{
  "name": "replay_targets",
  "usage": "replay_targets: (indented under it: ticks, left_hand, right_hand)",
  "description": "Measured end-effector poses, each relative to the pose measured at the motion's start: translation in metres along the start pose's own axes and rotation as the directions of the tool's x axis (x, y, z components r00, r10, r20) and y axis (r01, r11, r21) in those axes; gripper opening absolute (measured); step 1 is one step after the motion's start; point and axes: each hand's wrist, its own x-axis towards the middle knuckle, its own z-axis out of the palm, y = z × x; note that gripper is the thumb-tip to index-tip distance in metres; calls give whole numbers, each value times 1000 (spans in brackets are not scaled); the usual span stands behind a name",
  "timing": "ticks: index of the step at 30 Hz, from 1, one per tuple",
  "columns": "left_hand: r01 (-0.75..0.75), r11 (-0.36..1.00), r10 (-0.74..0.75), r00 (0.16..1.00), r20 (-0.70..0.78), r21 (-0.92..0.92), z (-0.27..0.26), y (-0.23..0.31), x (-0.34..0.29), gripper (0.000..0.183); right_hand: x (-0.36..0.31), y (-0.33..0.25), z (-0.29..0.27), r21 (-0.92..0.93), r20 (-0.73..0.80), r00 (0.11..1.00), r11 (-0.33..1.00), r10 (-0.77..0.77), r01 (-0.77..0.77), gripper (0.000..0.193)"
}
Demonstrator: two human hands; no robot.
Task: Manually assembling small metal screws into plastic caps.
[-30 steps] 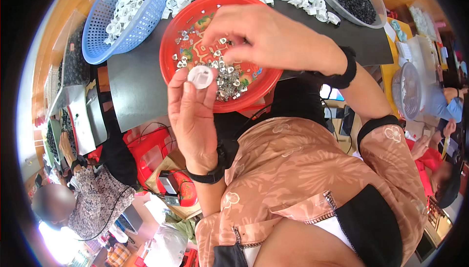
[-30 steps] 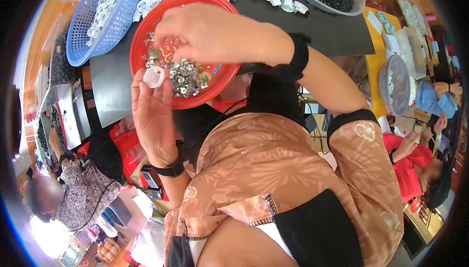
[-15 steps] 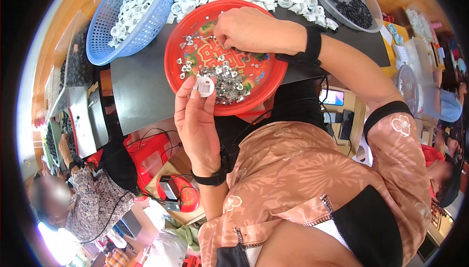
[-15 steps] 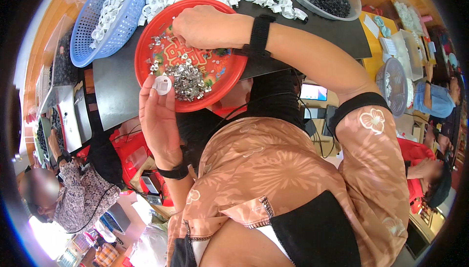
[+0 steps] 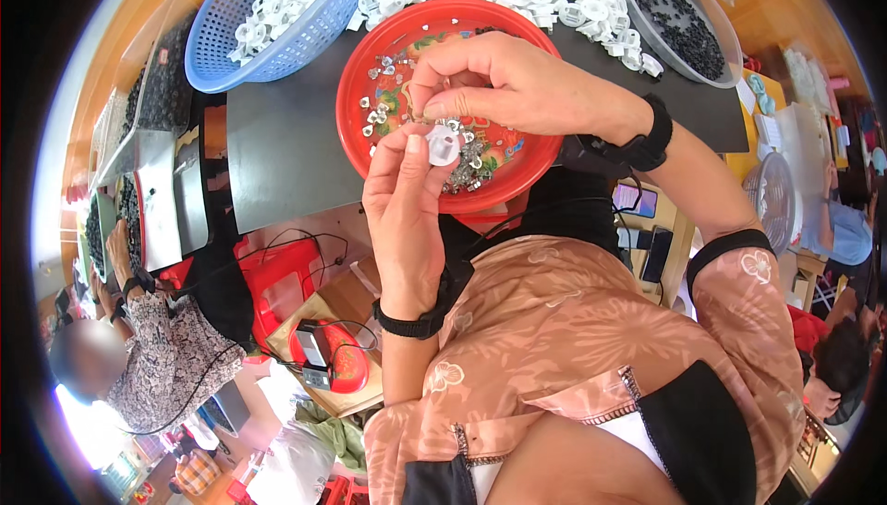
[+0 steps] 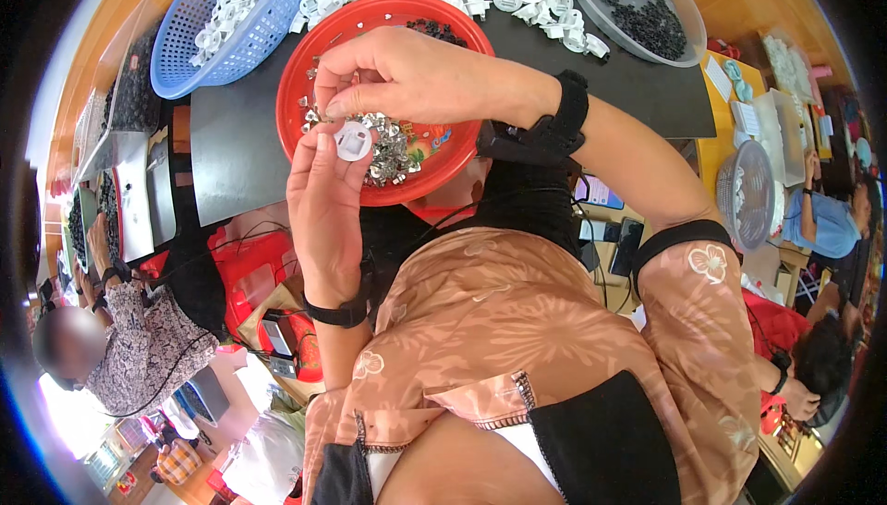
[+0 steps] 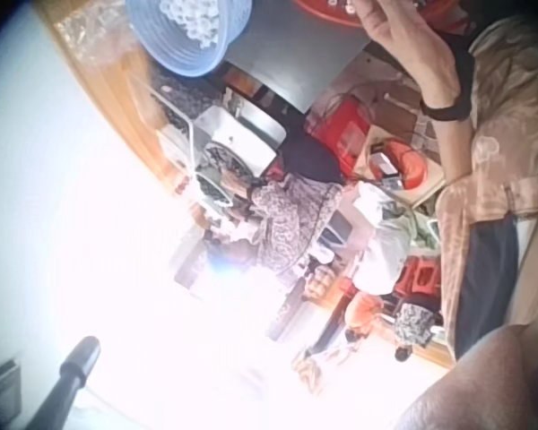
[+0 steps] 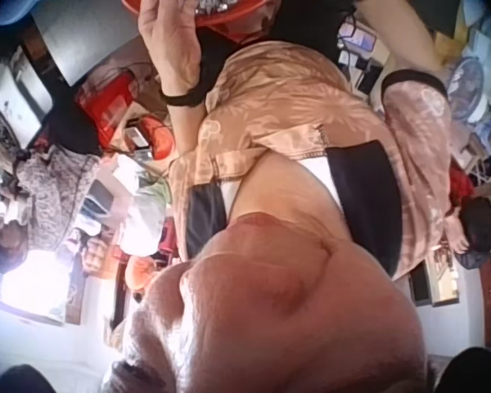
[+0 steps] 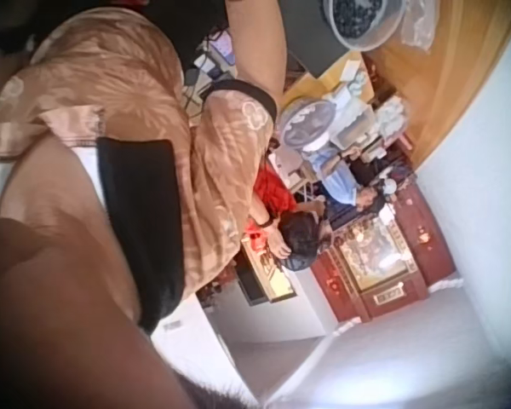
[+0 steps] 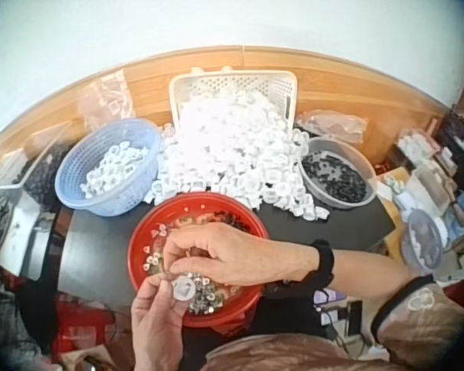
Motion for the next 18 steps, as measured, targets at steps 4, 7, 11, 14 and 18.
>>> replay_targets:
  ticks: [4, 7, 11, 14, 18]
  left_hand:
    - [-31, 999, 32, 999, 15, -41, 0, -4, 2, 13]
    - [-83, 997, 83, 996, -37, 10, 5, -3, 3, 9]
    - [-214, 952, 234, 970, -71, 221, 5, -5, 5, 9]
    - [-279, 883, 321, 946, -53, 377, 9, -7, 3, 10]
    - [-293, 883, 331, 943, -44, 367, 6, -10, 3, 16]
  right_hand:
    - [-7, 0, 3, -17, -44, 999, 1000, 18, -18, 11]
    - [-11, -2, 5, -93, -109, 994, 995, 14, -24, 12]
    - [-13, -16, 10, -111, -225, 974, 994, -32, 7, 15]
    - [-15, -7, 13, -208, -209, 973, 976, -102, 58, 12]
    - [-16, -4, 18, -327, -258, 940, 936, -222, 131, 13]
